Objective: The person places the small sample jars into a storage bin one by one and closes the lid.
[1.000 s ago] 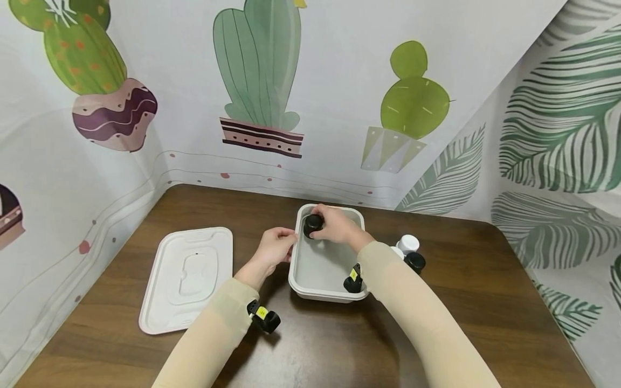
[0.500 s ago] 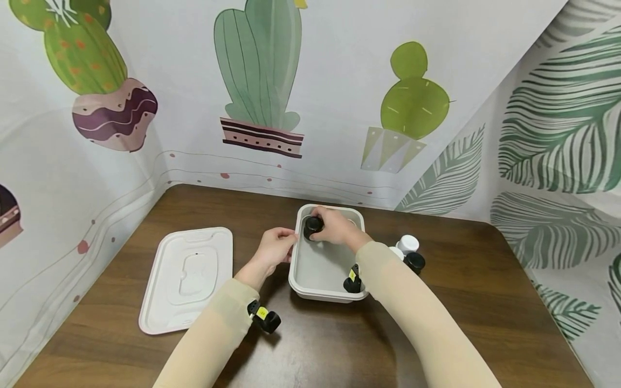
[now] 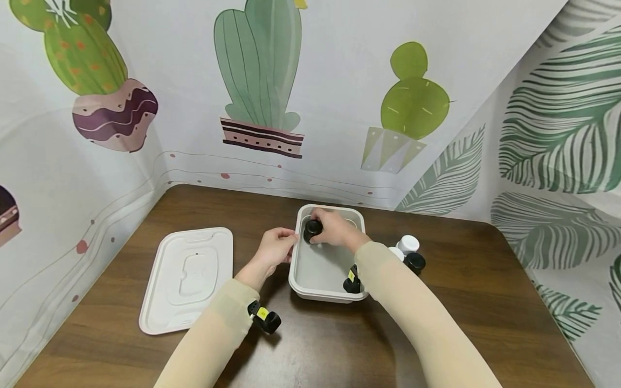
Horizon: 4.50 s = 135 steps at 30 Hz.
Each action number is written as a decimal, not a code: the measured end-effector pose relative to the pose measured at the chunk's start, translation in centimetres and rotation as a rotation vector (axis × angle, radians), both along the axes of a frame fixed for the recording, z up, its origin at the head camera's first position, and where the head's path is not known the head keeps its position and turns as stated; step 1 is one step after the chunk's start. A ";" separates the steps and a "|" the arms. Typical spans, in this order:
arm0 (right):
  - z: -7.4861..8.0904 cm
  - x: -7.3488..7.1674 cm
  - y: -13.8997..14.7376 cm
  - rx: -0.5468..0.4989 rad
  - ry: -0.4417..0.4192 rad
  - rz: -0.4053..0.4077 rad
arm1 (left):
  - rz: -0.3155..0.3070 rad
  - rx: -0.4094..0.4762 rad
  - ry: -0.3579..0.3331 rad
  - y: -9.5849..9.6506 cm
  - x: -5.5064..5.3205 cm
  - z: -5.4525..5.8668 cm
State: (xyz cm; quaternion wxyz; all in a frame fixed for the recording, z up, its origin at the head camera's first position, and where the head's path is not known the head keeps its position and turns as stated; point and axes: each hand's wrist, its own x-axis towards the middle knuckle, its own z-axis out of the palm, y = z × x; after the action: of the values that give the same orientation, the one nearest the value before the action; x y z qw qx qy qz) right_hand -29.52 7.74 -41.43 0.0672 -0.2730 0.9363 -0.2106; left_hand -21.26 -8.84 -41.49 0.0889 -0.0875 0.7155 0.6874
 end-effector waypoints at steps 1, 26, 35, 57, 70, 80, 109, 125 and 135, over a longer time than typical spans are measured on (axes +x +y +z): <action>0.0 0.0 0.0 0.005 -0.002 0.001 | 0.000 -0.001 0.001 0.0 0.0 0.0; 0.0 0.0 -0.1 0.046 0.001 0.014 | 0.007 0.003 0.005 0.1 0.0 0.1; 0.3 0.1 0.2 0.027 -0.020 0.022 | 0.007 -0.012 0.004 0.3 0.1 0.1; 3.2 0.6 1.1 -0.003 -0.047 0.009 | 0.008 -0.018 -0.028 0.2 0.1 -0.2; 5.3 1.5 2.4 -0.068 -0.092 -0.016 | 0.017 -0.015 -0.010 0.3 0.3 0.0; 6.0 2.2 4.0 -0.090 -0.079 -0.022 | -0.005 -0.025 -0.040 0.0 1.0 0.6; 4.6 5.7 8.6 -0.352 -0.021 -0.113 | -0.051 0.026 -0.061 -0.8 0.6 -0.6; 3.4 6.9 10.4 -0.488 -0.025 -0.171 | -0.031 0.053 -0.035 -0.5 0.7 -1.1; 2.9 7.8 11.6 -0.526 -0.001 -0.186 | -0.027 0.049 -0.029 -0.5 0.8 -1.2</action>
State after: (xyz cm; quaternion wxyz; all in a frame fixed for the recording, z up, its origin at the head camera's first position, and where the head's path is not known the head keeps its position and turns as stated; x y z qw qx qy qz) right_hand -21.71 19.34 -38.52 -0.0254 -0.1937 0.8703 -0.4520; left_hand -20.47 -9.29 -42.74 0.1108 -0.0855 0.6982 0.7021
